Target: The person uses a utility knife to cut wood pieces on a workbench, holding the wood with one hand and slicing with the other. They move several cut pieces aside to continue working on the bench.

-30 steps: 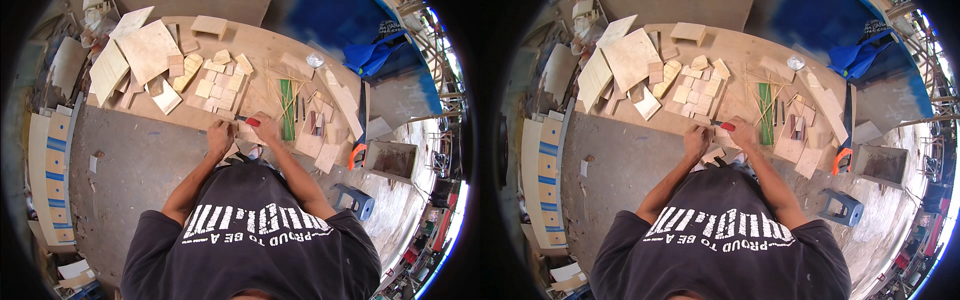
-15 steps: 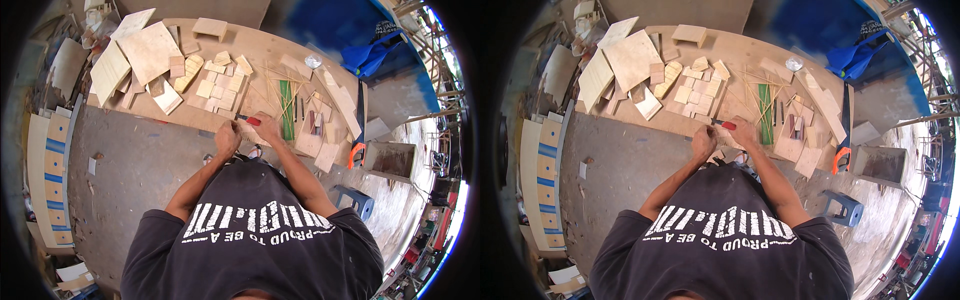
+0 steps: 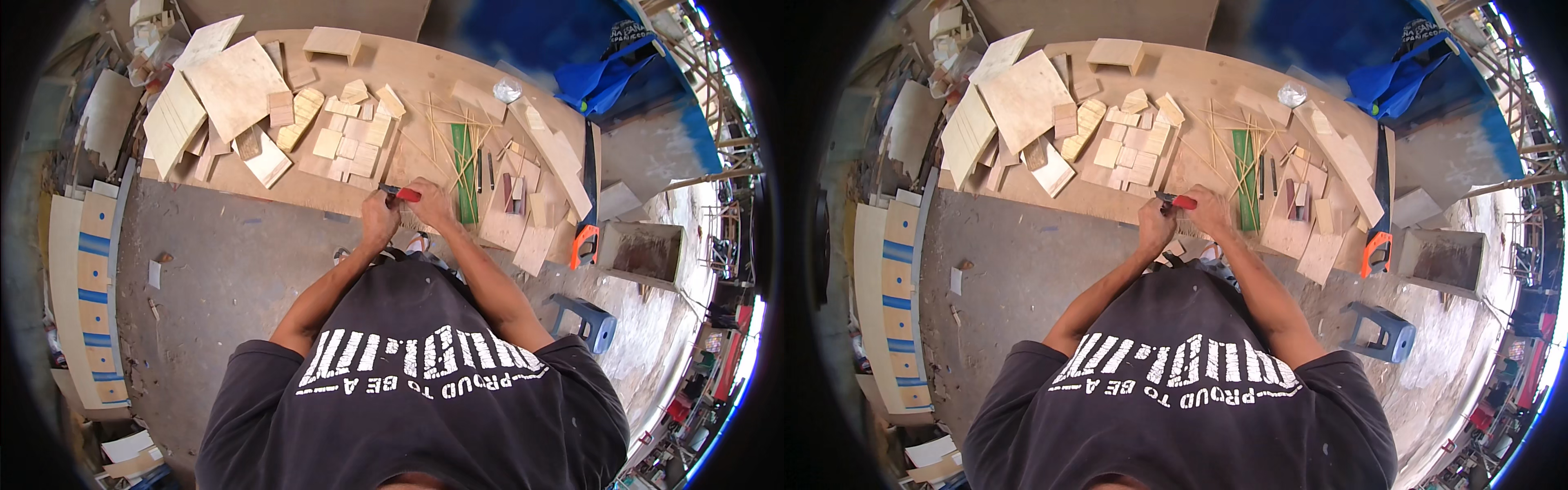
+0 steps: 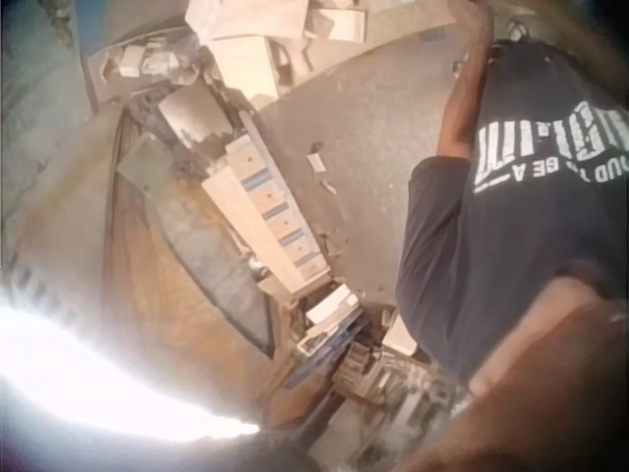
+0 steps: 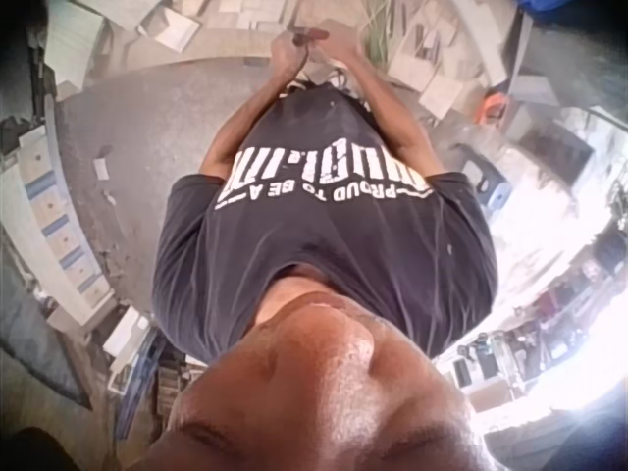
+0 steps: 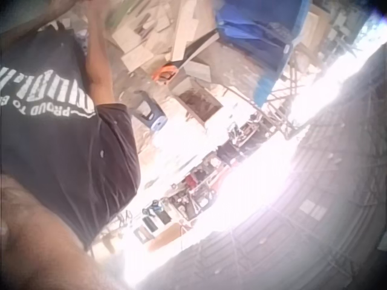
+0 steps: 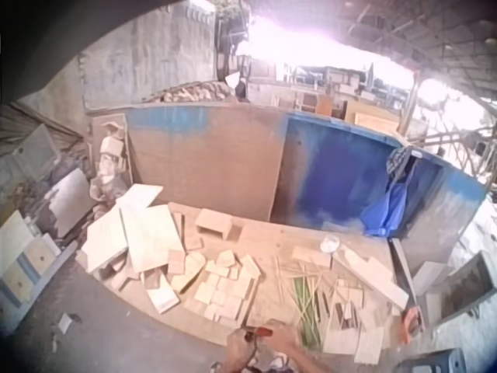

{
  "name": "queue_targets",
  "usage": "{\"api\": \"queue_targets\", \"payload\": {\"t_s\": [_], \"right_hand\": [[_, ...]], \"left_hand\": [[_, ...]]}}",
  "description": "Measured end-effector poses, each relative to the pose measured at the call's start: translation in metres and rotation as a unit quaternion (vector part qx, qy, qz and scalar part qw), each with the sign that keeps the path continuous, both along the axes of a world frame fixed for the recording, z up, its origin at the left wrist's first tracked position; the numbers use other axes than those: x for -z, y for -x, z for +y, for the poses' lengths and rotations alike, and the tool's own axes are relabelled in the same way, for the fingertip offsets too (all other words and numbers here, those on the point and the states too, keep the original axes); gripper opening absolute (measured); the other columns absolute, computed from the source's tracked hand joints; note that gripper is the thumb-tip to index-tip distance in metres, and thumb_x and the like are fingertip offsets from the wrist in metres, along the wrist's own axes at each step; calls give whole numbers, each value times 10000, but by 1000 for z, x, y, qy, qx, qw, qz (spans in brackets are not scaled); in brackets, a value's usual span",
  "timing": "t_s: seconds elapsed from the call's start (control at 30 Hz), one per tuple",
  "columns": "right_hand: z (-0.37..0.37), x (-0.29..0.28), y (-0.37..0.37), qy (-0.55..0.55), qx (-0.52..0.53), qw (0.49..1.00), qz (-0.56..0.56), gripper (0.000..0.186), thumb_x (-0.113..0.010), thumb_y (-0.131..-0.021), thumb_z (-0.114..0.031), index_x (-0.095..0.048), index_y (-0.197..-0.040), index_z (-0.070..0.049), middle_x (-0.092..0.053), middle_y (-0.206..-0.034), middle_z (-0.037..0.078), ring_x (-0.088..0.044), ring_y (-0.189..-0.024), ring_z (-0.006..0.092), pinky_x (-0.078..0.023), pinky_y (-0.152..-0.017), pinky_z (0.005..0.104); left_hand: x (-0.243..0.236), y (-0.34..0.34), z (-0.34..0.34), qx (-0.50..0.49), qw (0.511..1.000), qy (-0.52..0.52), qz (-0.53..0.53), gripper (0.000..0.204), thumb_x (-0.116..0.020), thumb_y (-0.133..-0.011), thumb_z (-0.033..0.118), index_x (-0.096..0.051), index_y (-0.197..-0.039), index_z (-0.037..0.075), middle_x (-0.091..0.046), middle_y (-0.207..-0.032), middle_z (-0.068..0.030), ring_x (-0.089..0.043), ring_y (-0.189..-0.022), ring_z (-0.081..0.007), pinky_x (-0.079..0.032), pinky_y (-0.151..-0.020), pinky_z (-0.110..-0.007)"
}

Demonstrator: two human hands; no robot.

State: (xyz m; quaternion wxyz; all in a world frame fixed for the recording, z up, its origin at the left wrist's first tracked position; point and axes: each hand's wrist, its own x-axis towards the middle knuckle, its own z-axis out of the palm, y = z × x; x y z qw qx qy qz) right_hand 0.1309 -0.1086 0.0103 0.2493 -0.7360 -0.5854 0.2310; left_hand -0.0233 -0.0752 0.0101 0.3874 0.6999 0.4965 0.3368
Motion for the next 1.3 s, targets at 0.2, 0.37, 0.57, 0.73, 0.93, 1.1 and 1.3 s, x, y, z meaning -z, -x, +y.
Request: {"api": "queue_targets", "payload": {"t_s": [0.2, 0.37, 0.57, 0.73, 0.93, 1.1, 1.3], "right_hand": [[-2, -8, 2, 0, 4, 1000, 1, 144, -716, -820, -209, -769, -946, -165, -705, -993, 42, -689, -913, 313, -552, -790, 408], [-1, -11, 4, -8, 7, 1000, 6, 138, -720, -822, -226, -769, -936, -166, -705, -986, 32, -692, -897, 308, -555, -779, 408], [1, -14, 10, -1, 22, 1000, -13, 135, -728, -827, -275, -768, -916, -183, -702, -977, 8, -694, -888, 298, -558, -779, 413], [-2, -12, 7, -10, 27, 1000, 3, 155, -707, -849, -331, -761, -917, -203, -700, -998, 10, -691, -910, 317, -555, -806, 437], [-2, -7, 8, -39, 14, 999, -8, 121, -714, -826, -217, -759, -922, -159, -699, -976, 31, -688, -898, 314, -555, -787, 422], [-4, -8, 7, -27, 24, 999, -25, 132, -713, -814, -212, -758, -927, -162, -696, -980, 33, -686, -894, 319, -558, -784, 423], [-4, -8, 6, -42, 8, 999, -30, 125, -692, -829, -236, -753, -917, -171, -690, -968, 34, -687, -885, 315, -559, -782, 428]], "left_hand": [[-4, 4, -1, -3, 999, 42, 16, 140, -695, -832, 67, -741, -919, -31, -696, -800, -231, -691, -714, -355, -525, -658, -408], [-1, 6, 7, 23, 998, 31, 51, 170, -703, -831, 95, -766, -943, -16, -705, -802, -232, -703, -707, -338, -529, -654, -397], [-3, 12, 9, -30, 995, 87, 23, 203, -701, -830, 132, -762, -934, -32, -722, -824, -228, -732, -758, -324, -559, -710, -376], [-13, 13, 14, 9, 994, 108, 33, 205, -705, -823, 136, -762, -915, -38, -727, -832, -231, -738, -770, -324, -569, -738, -377], [5, 10, 23, 47, 994, 71, 61, 194, -703, -799, 136, -770, -891, -20, -723, -805, -230, -736, -735, -316, -565, -713, -371], [-10, 7, 20, 44, 992, 104, 64, 180, -706, -790, 125, -768, -867, -25, -709, -791, -249, -734, -738, -340, -564, -706, -397], [-16, 0, 10, -29, 994, 81, 73, 162, -711, -783, 108, -764, -846, -31, -699, -784, -261, -725, -735, -370, -561, -689, -416]]}}
